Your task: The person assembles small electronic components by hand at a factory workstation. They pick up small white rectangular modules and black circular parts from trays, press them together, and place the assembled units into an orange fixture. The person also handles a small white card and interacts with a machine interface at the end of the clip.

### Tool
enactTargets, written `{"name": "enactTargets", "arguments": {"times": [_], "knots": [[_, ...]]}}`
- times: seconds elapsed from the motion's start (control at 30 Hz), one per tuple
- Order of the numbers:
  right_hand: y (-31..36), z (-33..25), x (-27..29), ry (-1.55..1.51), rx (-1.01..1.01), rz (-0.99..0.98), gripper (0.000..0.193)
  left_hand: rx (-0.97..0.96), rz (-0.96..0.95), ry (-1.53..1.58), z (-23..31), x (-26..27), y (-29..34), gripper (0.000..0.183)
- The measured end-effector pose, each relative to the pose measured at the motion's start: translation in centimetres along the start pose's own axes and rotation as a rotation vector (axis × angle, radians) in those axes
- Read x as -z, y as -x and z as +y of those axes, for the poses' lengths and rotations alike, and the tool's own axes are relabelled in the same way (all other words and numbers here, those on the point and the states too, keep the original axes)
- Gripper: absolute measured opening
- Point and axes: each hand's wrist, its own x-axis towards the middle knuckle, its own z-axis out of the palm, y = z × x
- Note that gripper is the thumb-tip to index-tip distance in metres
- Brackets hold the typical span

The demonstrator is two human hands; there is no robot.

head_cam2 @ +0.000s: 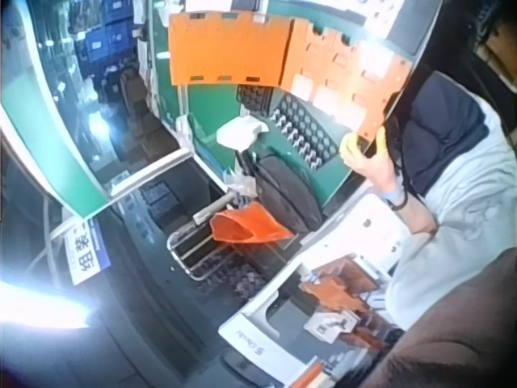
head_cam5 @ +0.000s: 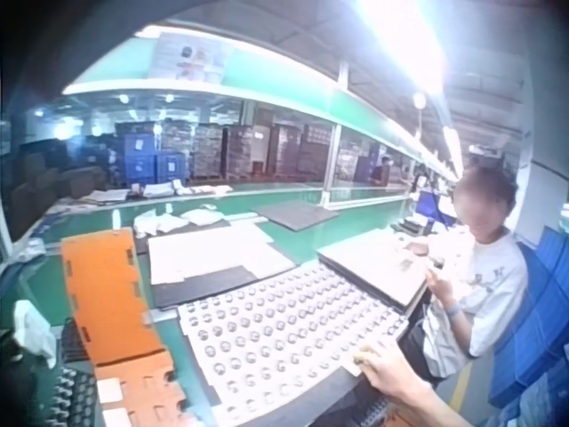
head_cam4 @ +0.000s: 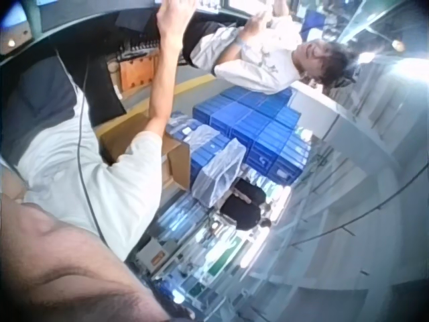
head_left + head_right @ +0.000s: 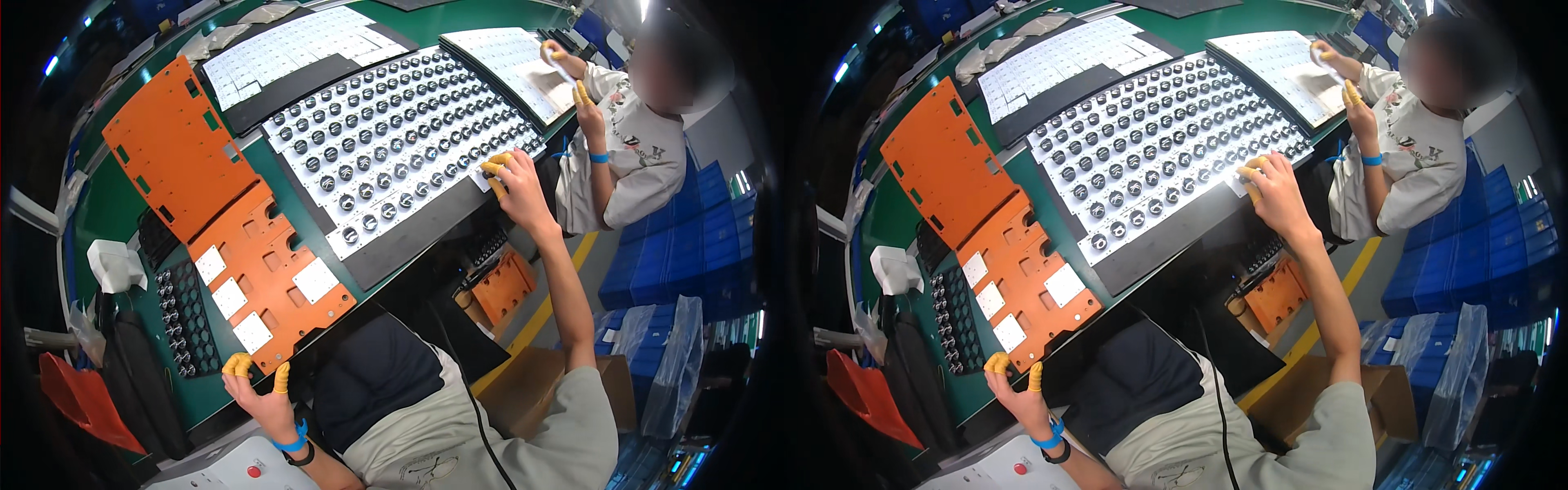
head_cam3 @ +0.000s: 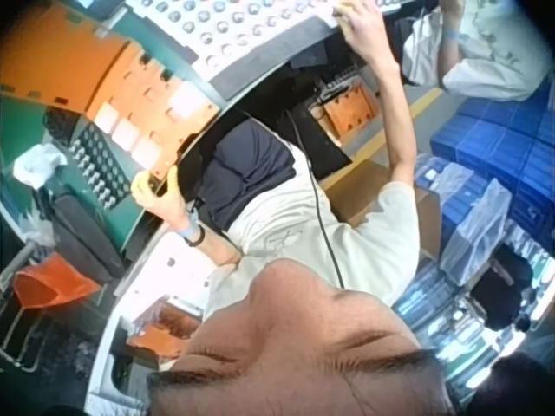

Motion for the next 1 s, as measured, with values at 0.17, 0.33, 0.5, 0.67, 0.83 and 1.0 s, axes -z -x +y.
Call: {"name": "enactTargets", "arguments": {"times": [0.17, 0.33, 0.5, 0.67, 0.83, 1.0], "knots": [[-0.3, -0.1, 0.4, 0.002, 0.009, -0.027, 0.031, -0.004, 0.006, 0.007, 0.4, -0.1, -0.1, 0.063], [-0.6, -0.5, 0.7, 0.075, 0.029, -0.038, 0.032, 0.004, 0.038, 0.03, 0.6, -0.1, 0.0, 0.061], [-1.3, -4.3, 1.0, 0.025, 0.029, 0.049, 0.036, -0.021, 0.016, 0.03, 1.3, 0.7, -0.6, 0.052], [-0.8, -14.5, -0.2, -0.345, 0.106, 0.098, 0.023, 0.285, 0.011, 0.195, 2.0, 0.4, -2.2, 0.036], [-2.9, -24.1, -1.4, -0.525, 0.087, -0.031, 0.015, 0.295, -0.049, 0.077, 3.5, 0.0, -4.9, 0.028], [-4.5, -25.4, -3.3, -0.529, -0.068, -0.241, 0.024, 0.255, -0.026, 0.293, 3.3, 1.0, -5.7, 0.02]]}}
